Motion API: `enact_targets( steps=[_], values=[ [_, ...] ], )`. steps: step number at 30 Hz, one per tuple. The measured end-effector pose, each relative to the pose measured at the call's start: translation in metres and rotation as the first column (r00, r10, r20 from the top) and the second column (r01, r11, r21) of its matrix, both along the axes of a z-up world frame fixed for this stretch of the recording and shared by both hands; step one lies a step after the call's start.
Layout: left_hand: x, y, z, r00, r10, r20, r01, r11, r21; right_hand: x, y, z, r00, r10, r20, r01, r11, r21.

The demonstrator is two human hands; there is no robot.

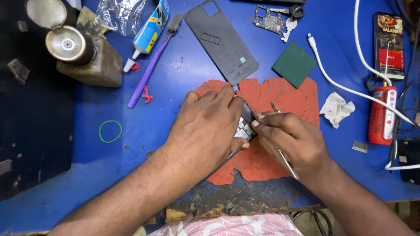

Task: The person uses a screwdriver and tweezers to disassemble and manipulate internal components of a mobile phone on a workbench.

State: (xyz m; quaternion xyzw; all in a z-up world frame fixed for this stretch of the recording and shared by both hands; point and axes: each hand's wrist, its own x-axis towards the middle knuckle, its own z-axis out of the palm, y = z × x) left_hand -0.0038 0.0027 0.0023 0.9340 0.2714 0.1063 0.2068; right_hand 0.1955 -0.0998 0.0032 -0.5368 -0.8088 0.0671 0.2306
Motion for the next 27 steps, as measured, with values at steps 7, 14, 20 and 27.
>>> enact_targets(
  steps=[7,14,20,27],
  values=[
    [-0.001,-0.001,-0.002,1.0,0.001,0.024,-0.001,1.0,0.017,-0.005,0.014,-0.003,1.0,0.024,0.018,-0.025,0.999,0.044],
    [-0.001,0.0,0.0,1.0,0.013,0.002,-0.013,1.0,0.011,-0.008,0.007,0.002,1.0,-0.029,-0.011,0.029,1.0,0.01],
    [0.0,0.001,-0.003,1.0,0.017,0.002,-0.017,1.0,-0.006,-0.008,0.003,0.0,0.999,-0.039,-0.026,0.039,0.999,0.006],
    [0.0,0.0,-0.005,0.999,0.013,0.048,-0.015,0.999,0.033,-0.006,0.014,-0.003,1.0,-0.01,-0.004,0.01,1.0,0.0]
  ],
)
